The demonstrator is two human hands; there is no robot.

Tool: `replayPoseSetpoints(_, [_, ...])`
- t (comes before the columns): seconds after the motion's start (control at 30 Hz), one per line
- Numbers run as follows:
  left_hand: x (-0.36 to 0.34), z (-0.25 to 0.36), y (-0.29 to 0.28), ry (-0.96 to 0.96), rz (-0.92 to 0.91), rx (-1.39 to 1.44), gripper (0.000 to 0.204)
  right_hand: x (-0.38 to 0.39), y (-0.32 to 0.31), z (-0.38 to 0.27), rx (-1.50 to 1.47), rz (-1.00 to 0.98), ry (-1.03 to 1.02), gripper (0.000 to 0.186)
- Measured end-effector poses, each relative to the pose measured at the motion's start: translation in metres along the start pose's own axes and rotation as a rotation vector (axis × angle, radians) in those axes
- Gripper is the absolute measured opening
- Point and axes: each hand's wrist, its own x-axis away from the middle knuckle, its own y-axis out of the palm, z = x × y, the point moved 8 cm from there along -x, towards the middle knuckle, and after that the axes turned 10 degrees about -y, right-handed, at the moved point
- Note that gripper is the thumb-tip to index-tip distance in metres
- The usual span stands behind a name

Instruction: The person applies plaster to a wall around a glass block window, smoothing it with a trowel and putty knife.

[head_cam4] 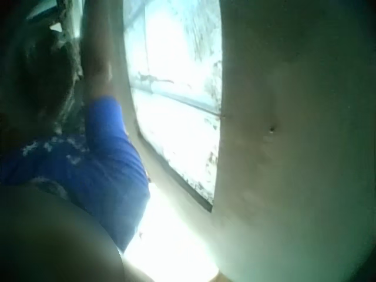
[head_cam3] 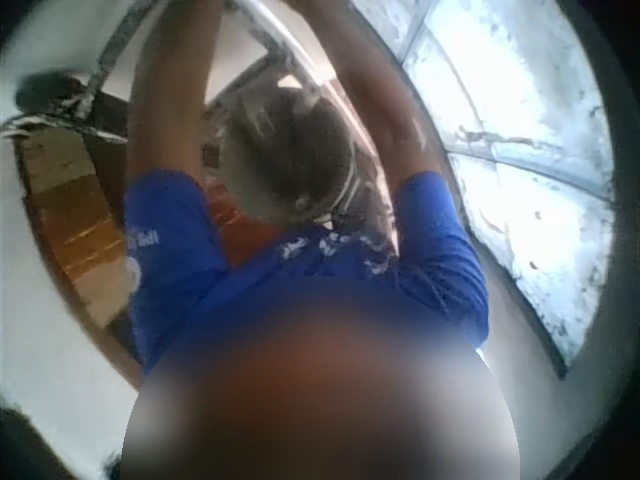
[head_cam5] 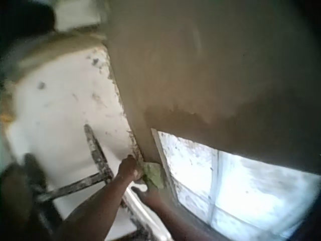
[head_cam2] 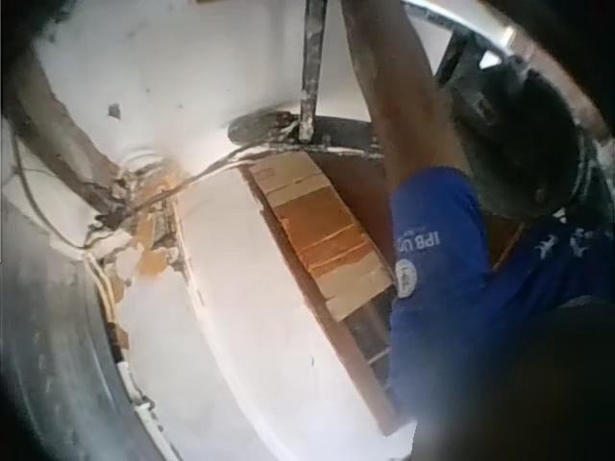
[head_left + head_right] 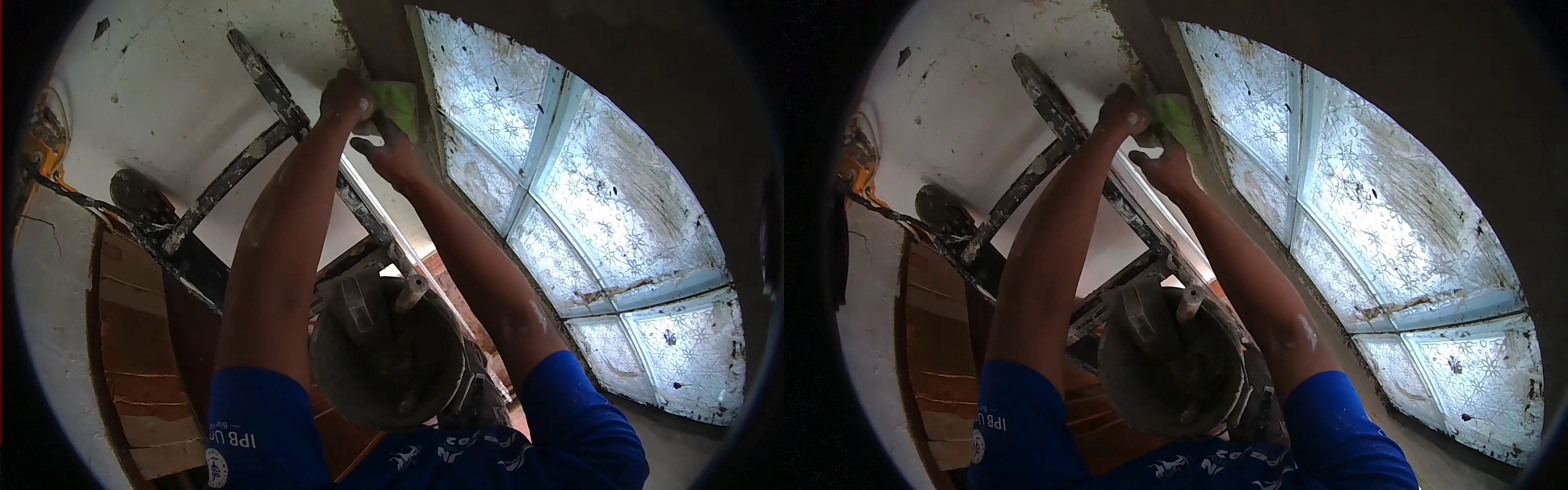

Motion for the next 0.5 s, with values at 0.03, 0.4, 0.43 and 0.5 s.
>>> replayPoseSetpoints(0.03, [0.002, 0.001, -0.005, -0.041, 0.008, 0.05, 0.046, -0.005, 0.002, -0.001, -0.005, 0.003, -0.082, 0.069])
replayPoseSetpoints(0.4, [0.036, 0.031, 0.017, 0.155, -0.022, 0.049, 0.047, 0.033, -0.012, 0.025, 0.061, 0.125, -0.144, 0.081])
replayPoseSetpoints(0.43, [0.037, 0.037, 0.017, 0.147, -0.018, 0.085, 0.047, 0.03, -0.018, 0.026, 0.045, 0.151, -0.154, 0.082])
replayPoseSetpoints(0.5, [0.033, 0.039, 0.016, 0.14, -0.009, 0.119, 0.047, 0.025, -0.023, 0.02, -0.012, 0.13, -0.192, 0.082])
